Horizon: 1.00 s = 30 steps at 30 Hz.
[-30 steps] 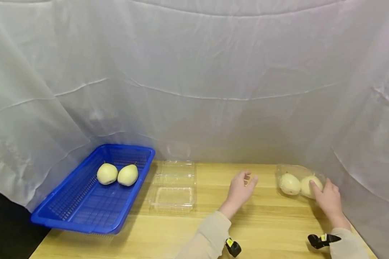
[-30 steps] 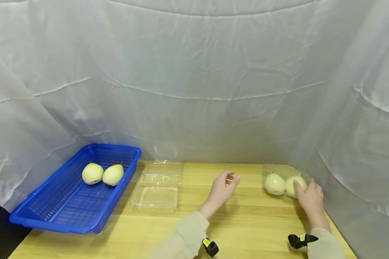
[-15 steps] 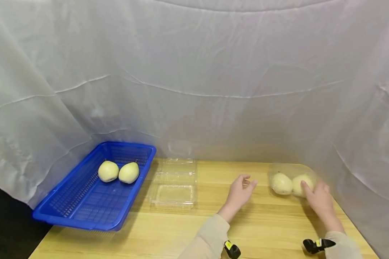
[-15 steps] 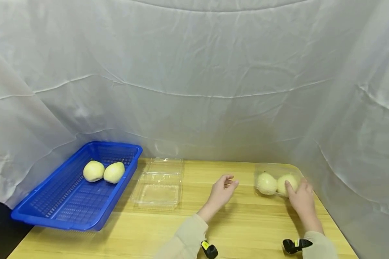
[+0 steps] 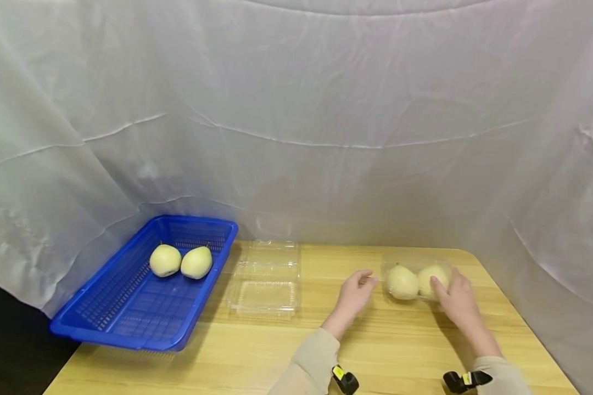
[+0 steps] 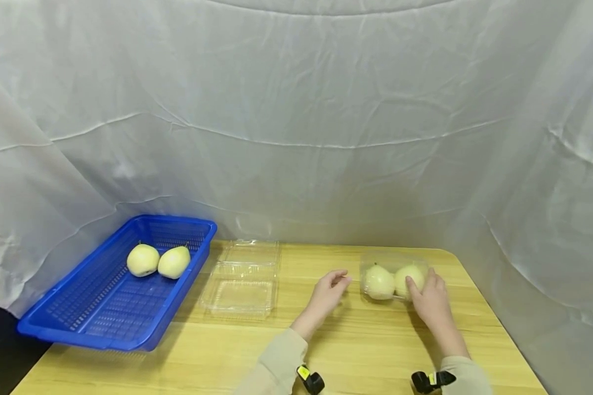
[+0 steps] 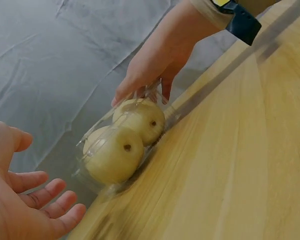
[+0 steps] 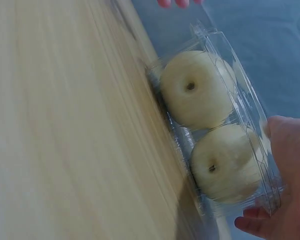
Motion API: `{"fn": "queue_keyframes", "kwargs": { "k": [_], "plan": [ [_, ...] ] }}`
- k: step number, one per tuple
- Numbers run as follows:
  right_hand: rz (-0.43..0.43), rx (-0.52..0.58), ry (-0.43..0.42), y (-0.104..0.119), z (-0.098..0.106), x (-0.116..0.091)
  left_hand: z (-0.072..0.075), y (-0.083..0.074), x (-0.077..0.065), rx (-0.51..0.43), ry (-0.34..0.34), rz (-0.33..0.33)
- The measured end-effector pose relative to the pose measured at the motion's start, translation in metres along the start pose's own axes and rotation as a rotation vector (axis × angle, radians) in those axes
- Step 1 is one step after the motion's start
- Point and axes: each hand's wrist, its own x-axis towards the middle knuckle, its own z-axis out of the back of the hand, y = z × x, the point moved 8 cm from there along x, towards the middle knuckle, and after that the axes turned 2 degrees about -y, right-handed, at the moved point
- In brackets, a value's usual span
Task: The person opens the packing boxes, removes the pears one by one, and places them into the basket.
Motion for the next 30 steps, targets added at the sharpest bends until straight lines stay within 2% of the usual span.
{"fn": "queue_keyframes", "kwargs": {
  "k": [6,14,21,30],
  "plan": [
    [0.021,0.005,0.041,0.021,-0.015,-0.005,0.01,0.009,0.003,-0.093,-0.02,0.041],
    [0.017,0.011,0.102,0.046,-0.032,-0.014,0.021,0.022,0.006,-0.244,0.014,0.096],
    [0.023,0.004,0.108,0.061,-0.041,-0.019,0.034,0.026,0.01,-0.251,-0.002,0.114],
    [0.036,0.032,0.113,0.076,-0.047,-0.025,0.049,0.025,0.01,-0.211,-0.038,0.112]
  ]
}}
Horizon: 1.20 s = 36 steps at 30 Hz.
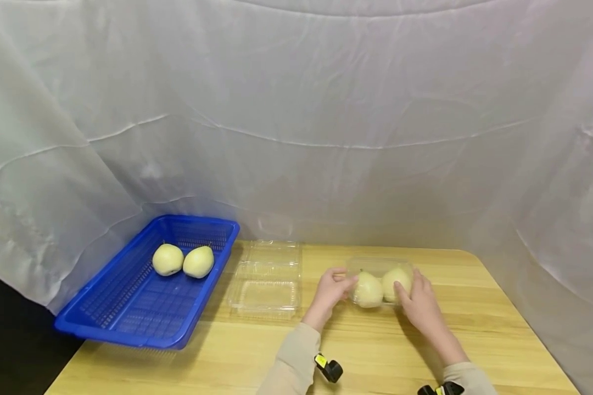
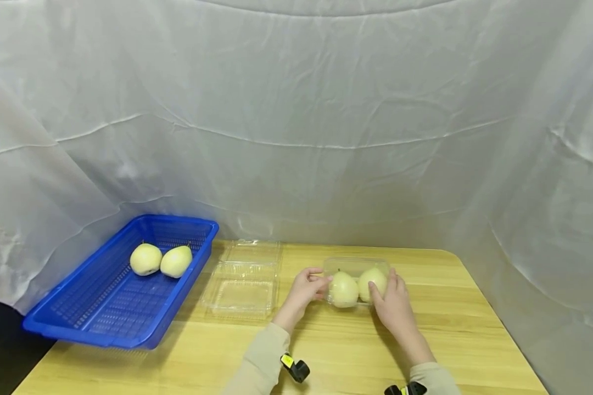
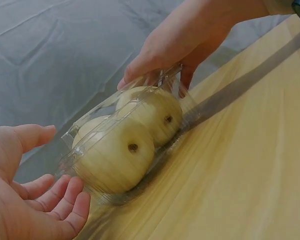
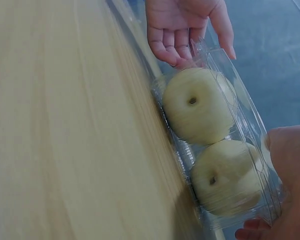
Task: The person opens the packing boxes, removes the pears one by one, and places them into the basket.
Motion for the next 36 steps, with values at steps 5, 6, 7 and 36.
{"fn": "queue_keyframes", "kwargs": {
  "k": [5,6,7,36],
  "plan": [
    [0.023,0.028,-0.01,0.011,-0.005,-0.004,0.01,0.001,0.001,0.016,0.008,0.026],
    [0.029,0.031,-0.013,0.013,-0.005,-0.005,0.012,0.001,0.001,0.018,0.014,0.032],
    [0.034,0.037,-0.014,0.015,-0.007,-0.005,0.015,0.002,0.002,0.017,0.016,0.041],
    [0.194,0.744,0.059,0.086,0.007,-0.044,0.029,-0.002,0.004,0.08,0.019,0.072]
  ]
}}
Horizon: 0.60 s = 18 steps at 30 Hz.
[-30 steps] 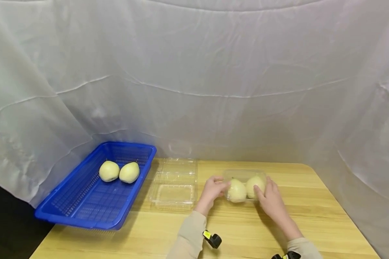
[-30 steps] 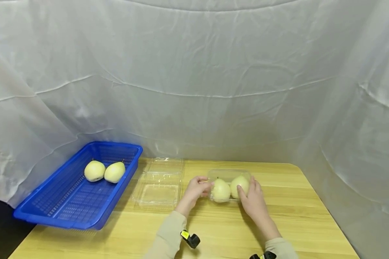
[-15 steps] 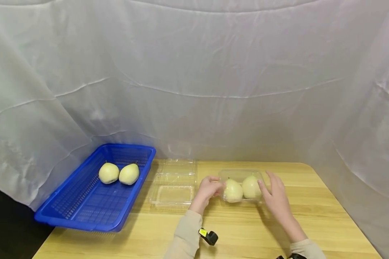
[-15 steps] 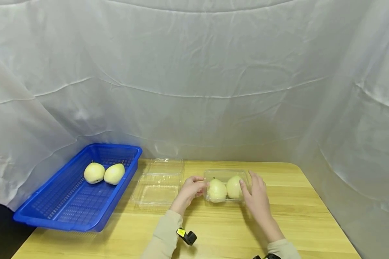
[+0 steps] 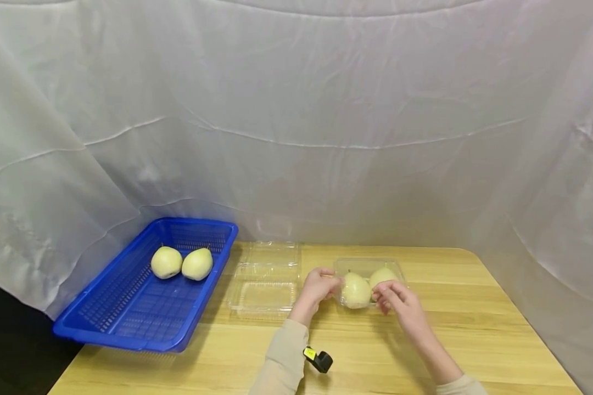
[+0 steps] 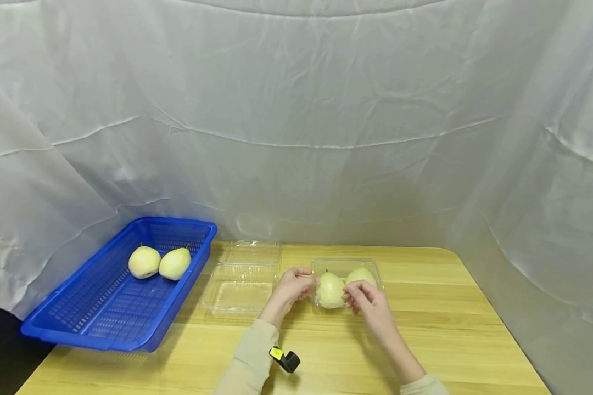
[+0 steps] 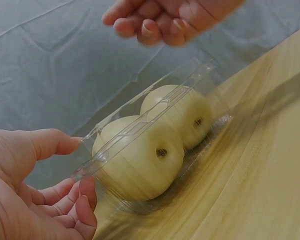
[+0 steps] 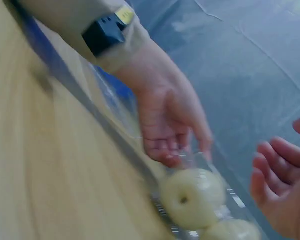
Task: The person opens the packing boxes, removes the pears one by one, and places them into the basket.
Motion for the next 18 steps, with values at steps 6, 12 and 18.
{"fn": "queue_keyframes", "kwargs": {
  "k": [6,12,18],
  "plan": [
    [-0.139,0.148,0.457,-0.032,-0.053,-0.014,0.004,0.001,0.002,0.015,-0.029,-0.001],
    [-0.328,0.216,0.478,-0.061,-0.07,-0.021,0.005,0.003,0.004,0.028,-0.036,0.004],
    [-0.421,0.3,0.278,-0.074,-0.064,-0.018,0.007,0.002,0.003,0.031,-0.039,0.01]
  ]
}}
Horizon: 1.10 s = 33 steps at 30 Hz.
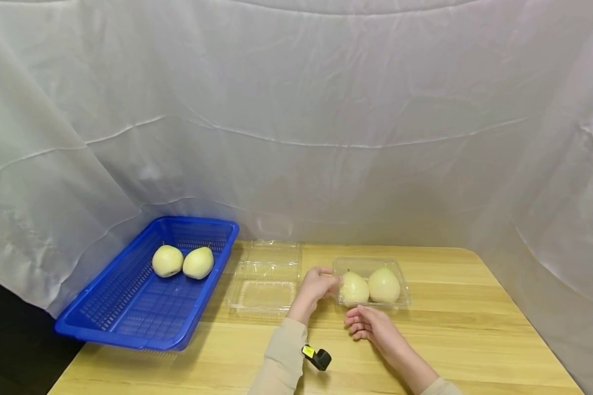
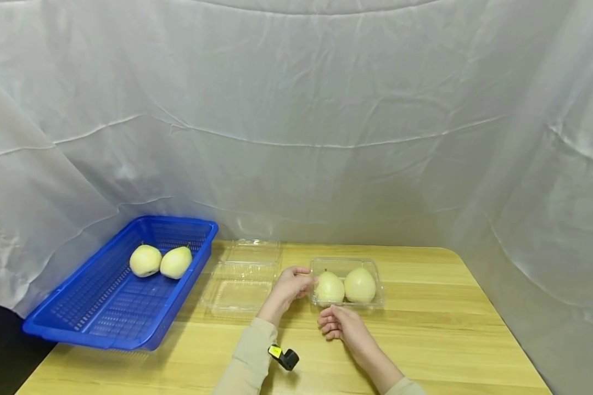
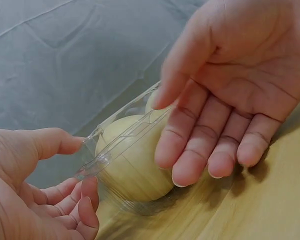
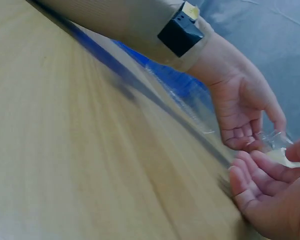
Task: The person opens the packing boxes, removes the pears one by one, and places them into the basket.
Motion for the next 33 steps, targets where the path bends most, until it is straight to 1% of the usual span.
{"fn": "queue_keyframes", "kwargs": {
  "k": [10,13,16,20,24,28,30,33],
  "plan": [
    [-0.019,0.198,-0.288,-0.01,0.01,0.002,0.002,-0.003,-0.001,-0.002,0.004,-0.002],
    [-0.002,0.267,-0.366,-0.015,0.012,0.003,0.002,-0.003,0.0,-0.003,0.003,-0.002],
    [0.03,0.296,-0.422,-0.016,0.014,0.004,0.002,-0.003,0.0,-0.005,0.003,-0.001],
    [0.055,0.32,-0.458,-0.017,0.015,0.005,0.003,-0.003,-0.002,0.019,-0.002,0.003],
    [0.056,0.337,-0.463,-0.017,0.014,0.006,0.005,-0.006,-0.006,0.065,0.003,0.006],
    [0.065,0.345,-0.47,-0.016,0.014,0.005,0.005,-0.012,-0.011,0.137,0.003,-0.009],
    [0.068,0.347,-0.473,-0.016,0.015,0.004,0.004,-0.015,-0.013,0.173,-0.009,-0.017],
    [0.068,0.344,-0.473,-0.015,0.016,0.004,0.002,-0.017,-0.014,0.177,-0.018,-0.009]
  ]
}}
